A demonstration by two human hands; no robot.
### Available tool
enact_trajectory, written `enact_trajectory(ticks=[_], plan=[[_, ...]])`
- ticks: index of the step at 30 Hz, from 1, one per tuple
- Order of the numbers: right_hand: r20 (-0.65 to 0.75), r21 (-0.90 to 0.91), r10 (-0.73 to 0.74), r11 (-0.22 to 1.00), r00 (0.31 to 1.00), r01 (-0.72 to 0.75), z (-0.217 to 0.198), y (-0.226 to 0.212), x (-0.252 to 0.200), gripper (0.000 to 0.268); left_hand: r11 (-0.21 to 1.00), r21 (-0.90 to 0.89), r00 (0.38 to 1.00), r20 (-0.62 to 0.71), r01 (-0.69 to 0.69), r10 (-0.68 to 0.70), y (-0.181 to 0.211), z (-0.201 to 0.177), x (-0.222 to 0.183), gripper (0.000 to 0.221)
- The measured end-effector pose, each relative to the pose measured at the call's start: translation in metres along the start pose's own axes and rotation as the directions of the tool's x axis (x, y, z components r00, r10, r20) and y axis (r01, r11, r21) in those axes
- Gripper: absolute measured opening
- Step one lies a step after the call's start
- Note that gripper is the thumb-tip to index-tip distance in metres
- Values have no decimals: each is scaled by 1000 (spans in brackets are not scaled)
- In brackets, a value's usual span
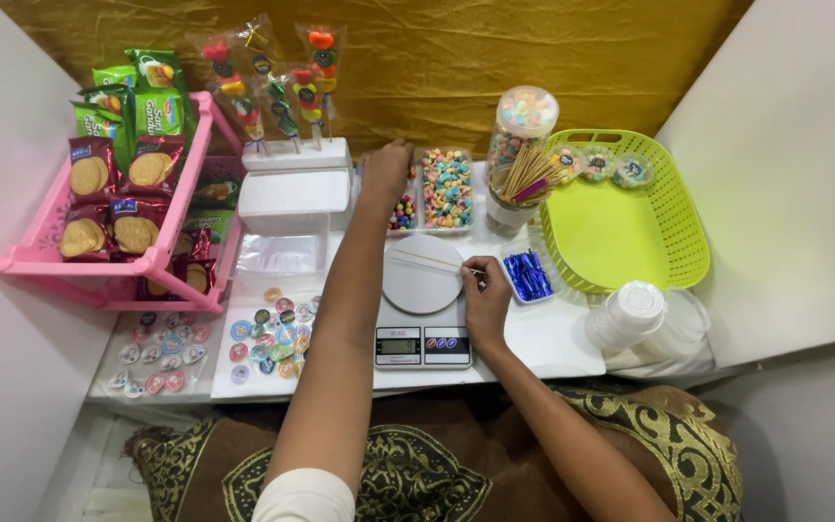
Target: Assembling candy sticks by threading small candies onto a stick and then packaging them in plastic sleeves with stickers.
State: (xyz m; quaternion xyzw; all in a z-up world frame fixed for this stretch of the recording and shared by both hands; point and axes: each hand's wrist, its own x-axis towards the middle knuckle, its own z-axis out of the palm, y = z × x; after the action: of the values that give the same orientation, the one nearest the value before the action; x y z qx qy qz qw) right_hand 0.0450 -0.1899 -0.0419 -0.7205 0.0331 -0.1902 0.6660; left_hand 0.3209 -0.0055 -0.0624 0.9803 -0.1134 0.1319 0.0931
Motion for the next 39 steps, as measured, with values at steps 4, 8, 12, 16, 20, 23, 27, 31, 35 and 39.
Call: enact_trajectory(ticks=[4,8,12,16,20,23,27,31,35,39], plan=[[-1,5,-6,1000,1000,6,-2,1,-2,4,999,42,1000,15,-17,16,8,-13,-11,36],[-7,0,-4,1000,1000,4,0,-1,0,5,992,118,998,-34,-41,45,1,-4,-4,42],[-5,-8,-3,1000,1000,3,0,-3,-1,5,985,174,997,-73,-2,15,-10,19,4,31],[-3,-3,-11,1000,1000,11,1,-1,0,5,994,106,997,-70,-13,21,-6,1,1,27],[-7,1,-9,1000,1000,9,0,3,0,5,997,43,997,-21,70,-69,-11,5,6,24],[-5,3,-15,1000,1000,15,-1,1,-2,4,997,-1,997,-28,73,-73,-17,7,8,23],[-13,7,-43,999,999,43,-2,2,0,3,994,-103,993,-104,38,-49,-23,-11,9,25],[-25,-25,-99,995,995,99,-4,-2,-1,4,920,-390,983,-183,-48,-26,-10,-68,-31,25],[-62,-85,-166,983,984,161,-6,3,-5,3,795,-579,964,-266,-183,29,4,-108,-90,33],[-77,-99,-238,968,968,230,-7,-9,-2,4,673,-712,970,-239,-201,36,18,-127,-150,39]])
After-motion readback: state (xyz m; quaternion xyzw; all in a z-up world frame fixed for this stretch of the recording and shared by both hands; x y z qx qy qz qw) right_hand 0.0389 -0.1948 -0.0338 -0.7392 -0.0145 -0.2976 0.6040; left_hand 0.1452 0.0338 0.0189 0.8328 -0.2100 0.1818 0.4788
